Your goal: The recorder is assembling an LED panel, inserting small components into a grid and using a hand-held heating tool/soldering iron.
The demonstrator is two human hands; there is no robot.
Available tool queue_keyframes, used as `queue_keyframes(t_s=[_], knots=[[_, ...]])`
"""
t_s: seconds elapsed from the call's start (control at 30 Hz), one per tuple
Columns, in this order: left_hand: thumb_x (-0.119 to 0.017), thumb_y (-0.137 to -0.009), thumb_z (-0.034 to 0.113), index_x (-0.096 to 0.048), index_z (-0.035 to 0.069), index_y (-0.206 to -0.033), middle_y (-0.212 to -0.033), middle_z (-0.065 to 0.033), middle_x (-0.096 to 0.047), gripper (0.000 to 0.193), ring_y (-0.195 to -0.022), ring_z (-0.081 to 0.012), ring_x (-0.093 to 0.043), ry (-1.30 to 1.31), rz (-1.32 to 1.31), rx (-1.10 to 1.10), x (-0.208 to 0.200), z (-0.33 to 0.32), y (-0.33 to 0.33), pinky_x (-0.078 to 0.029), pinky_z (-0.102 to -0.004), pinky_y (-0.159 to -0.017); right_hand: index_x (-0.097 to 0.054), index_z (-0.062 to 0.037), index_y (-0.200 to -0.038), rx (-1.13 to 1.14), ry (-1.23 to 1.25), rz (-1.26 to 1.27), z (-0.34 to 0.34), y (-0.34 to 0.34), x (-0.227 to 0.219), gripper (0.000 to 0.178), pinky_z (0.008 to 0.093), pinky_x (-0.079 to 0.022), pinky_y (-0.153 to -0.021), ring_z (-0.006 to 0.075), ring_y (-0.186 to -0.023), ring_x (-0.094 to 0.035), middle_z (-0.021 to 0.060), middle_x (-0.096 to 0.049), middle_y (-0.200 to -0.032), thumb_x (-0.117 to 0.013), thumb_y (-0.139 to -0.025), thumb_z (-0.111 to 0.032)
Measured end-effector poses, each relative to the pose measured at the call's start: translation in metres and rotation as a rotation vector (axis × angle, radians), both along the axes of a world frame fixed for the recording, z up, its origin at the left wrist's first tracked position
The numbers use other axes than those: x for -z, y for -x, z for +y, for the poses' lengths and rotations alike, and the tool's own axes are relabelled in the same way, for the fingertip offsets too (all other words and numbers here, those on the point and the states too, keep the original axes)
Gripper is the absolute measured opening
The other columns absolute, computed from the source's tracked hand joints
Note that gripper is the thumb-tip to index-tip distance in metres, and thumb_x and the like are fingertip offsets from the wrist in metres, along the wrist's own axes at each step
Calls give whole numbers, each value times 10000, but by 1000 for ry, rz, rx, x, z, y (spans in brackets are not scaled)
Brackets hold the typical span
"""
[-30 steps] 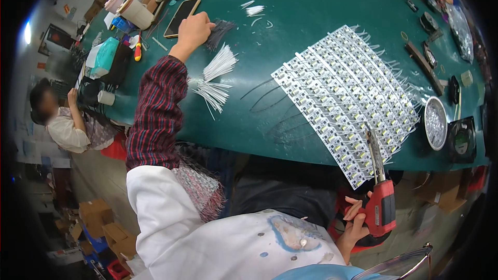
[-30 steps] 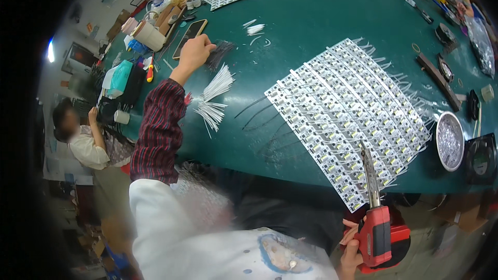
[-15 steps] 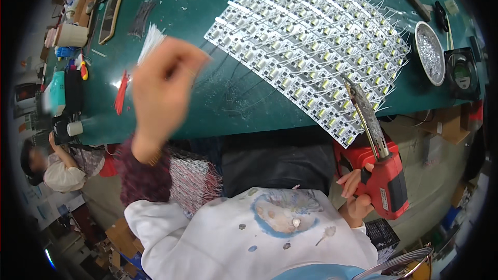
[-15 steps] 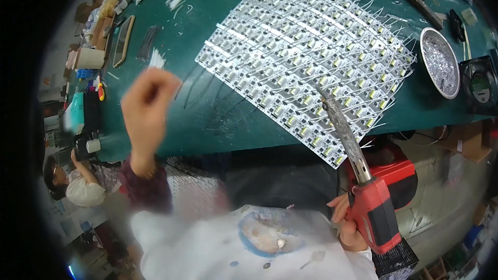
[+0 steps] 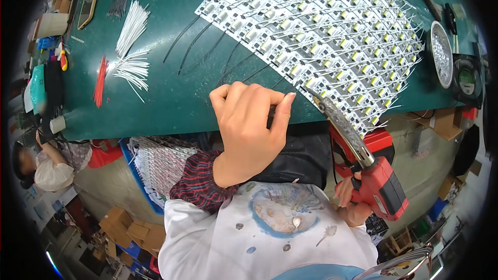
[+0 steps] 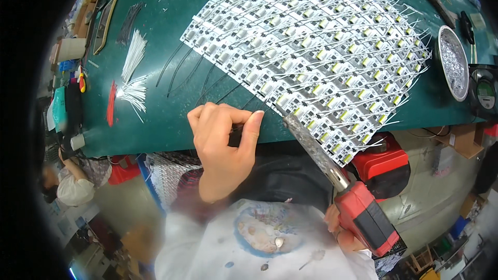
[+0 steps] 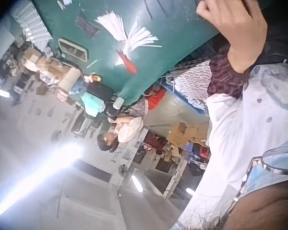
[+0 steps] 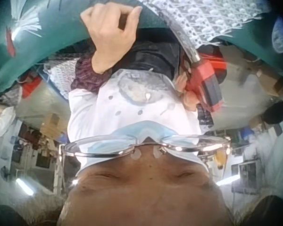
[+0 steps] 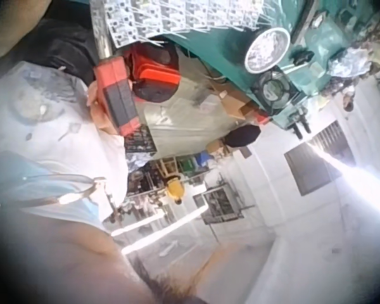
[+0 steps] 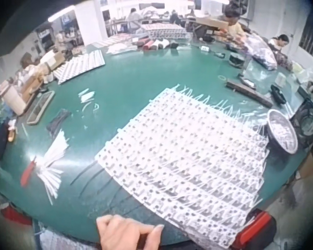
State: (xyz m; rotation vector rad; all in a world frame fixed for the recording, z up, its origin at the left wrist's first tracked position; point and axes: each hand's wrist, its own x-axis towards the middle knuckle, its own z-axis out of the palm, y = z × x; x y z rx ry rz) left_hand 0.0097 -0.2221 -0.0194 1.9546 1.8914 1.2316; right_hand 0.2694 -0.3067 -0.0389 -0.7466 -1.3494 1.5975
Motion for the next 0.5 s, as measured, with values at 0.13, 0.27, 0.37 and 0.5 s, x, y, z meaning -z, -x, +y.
queue_keyframes(t_s=[0.13, 0.27, 0.37, 0.5], knots=[[-730, -729, 46, -564, 73, -681, -614, -9, -511, 175, -582, -187, -448, -14, 12, -4, 2, -1, 1, -315, -326, -709, -437, 14, -1200, 35, 58, -92, -12, -7, 3, 824, 253, -364, -457, 108, -431, -416, -19, -436, -502, -558, -775, -682], [-731, -723, 58, -548, 84, -699, -636, -9, -507, 186, -608, -197, -462, -24, 36, 14, 5, -1, 1, -301, -345, -703, -444, 18, -1172, 104, 96, -207, -33, -24, 19, 810, 253, -356, -456, 108, -430, -418, -19, -435, -505, -561, -774, -677], [-731, -724, 44, -559, 76, -689, -619, -17, -512, 178, -594, -196, -459, -36, 42, 0, 3, 0, -2, -311, -334, -712, -448, 20, -1152, 132, 116, -287, -64, -61, 52, 799, 252, -351, -455, 109, -430, -419, -19, -434, -507, -563, -773, -674], [-731, -722, 41, -556, 76, -692, -624, -19, -513, 181, -597, -200, -462, -37, 49, -11, 5, -1, 1, -311, -335, -711, -434, 29, -1166, 71, 29, -172, -20, -16, 12, 816, 252, -344, -446, 108, -417, -413, -20, -432, -506, -560, -772, -675]])
